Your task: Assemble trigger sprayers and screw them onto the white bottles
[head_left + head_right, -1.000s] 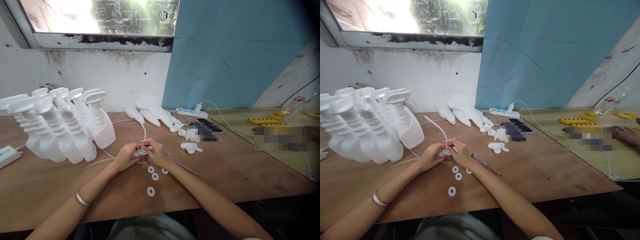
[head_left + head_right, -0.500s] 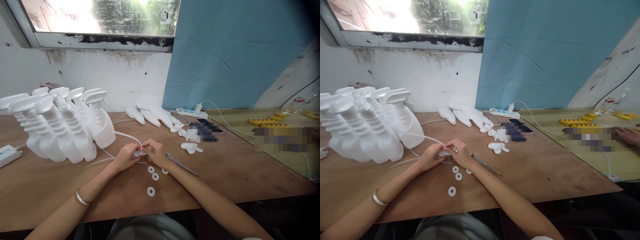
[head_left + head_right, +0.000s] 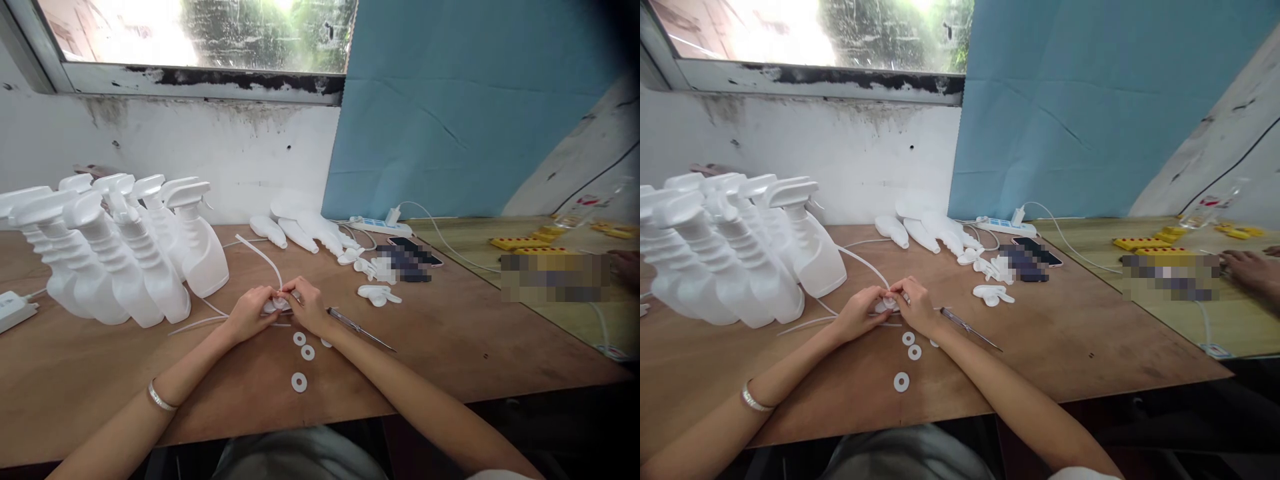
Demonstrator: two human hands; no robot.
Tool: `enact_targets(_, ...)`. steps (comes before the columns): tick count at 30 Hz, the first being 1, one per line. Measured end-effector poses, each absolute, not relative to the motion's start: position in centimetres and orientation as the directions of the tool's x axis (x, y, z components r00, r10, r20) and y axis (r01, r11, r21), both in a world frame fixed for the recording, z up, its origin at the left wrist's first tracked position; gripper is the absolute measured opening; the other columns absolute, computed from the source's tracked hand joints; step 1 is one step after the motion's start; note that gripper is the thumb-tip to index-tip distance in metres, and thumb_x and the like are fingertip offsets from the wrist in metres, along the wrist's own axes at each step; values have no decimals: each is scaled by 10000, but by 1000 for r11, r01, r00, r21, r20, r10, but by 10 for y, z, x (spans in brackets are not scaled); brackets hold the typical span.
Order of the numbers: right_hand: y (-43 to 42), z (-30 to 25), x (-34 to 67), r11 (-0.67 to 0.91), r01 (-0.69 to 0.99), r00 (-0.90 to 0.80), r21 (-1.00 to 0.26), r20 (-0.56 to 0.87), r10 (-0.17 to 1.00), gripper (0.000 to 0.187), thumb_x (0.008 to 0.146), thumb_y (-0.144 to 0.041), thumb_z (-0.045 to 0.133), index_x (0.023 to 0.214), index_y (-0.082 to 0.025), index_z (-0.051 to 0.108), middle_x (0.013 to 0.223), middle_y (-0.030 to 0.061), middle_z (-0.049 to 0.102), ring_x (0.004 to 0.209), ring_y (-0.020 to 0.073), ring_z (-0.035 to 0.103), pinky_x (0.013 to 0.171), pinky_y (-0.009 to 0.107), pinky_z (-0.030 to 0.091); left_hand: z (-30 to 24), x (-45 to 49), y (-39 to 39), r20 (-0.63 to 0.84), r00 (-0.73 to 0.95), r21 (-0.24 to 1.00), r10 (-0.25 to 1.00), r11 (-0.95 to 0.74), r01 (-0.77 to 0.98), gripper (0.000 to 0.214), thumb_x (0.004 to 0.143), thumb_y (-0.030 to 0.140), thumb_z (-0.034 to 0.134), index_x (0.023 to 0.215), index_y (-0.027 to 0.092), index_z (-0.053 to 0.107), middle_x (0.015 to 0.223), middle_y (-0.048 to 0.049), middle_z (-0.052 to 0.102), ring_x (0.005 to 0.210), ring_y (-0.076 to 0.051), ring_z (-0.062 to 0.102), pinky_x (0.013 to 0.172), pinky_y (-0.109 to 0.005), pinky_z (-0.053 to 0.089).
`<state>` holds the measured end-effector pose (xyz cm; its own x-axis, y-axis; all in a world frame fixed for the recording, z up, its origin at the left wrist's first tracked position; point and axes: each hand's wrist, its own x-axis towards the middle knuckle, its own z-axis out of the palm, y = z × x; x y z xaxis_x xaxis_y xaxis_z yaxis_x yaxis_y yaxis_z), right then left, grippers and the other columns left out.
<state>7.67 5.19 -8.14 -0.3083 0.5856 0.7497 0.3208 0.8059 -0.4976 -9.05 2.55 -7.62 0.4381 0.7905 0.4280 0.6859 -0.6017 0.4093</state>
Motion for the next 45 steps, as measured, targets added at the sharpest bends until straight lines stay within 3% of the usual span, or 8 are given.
enact_targets(8,50,-79,74,847,315,-307,-428,799,517,99,829,-221,493,740,-183,514,687,32,572,681,147,509,638,272,433,-74,-90,25,415,419,452,808,-582,676,180,734,228,522,904,172,500,839,-48,589,766,-179,547,709,-287,420)
enact_targets(32,54,-86,71,776,338,-273,-533,733,623,83,809,-236,518,747,-183,530,697,17,575,645,129,522,619,252,432,-73,-89,25,417,405,441,814,-570,693,159,750,259,517,883,176,493,827,-52,596,750,-177,553,699,-285,425)
enact_targets(37,61,-90,77,834,319,-347,-449,764,544,103,845,-256,471,831,-186,547,756,27,604,703,132,548,655,254,446,-75,-90,25,421,402,434,813,-570,698,159,756,265,517,893,187,495,859,-48,611,767,-174,553,708,-288,424)
enact_targets(40,62,-90,78,866,312,-388,-391,779,492,134,865,-242,426,893,-187,545,796,37,613,750,141,555,705,272,450,-75,-90,24,421,372,503,827,-554,663,158,749,274,525,879,187,499,846,-39,610,752,-162,550,711,-283,426)
enact_targets(45,59,-89,79,821,336,-370,-461,737,566,199,868,-239,403,1036,-187,496,917,52,603,829,147,563,754,291,450,-78,-89,27,340,270,765,901,-432,478,237,737,325,549,905,184,460,770,-4,589,654,-117,535,624,-234,433)
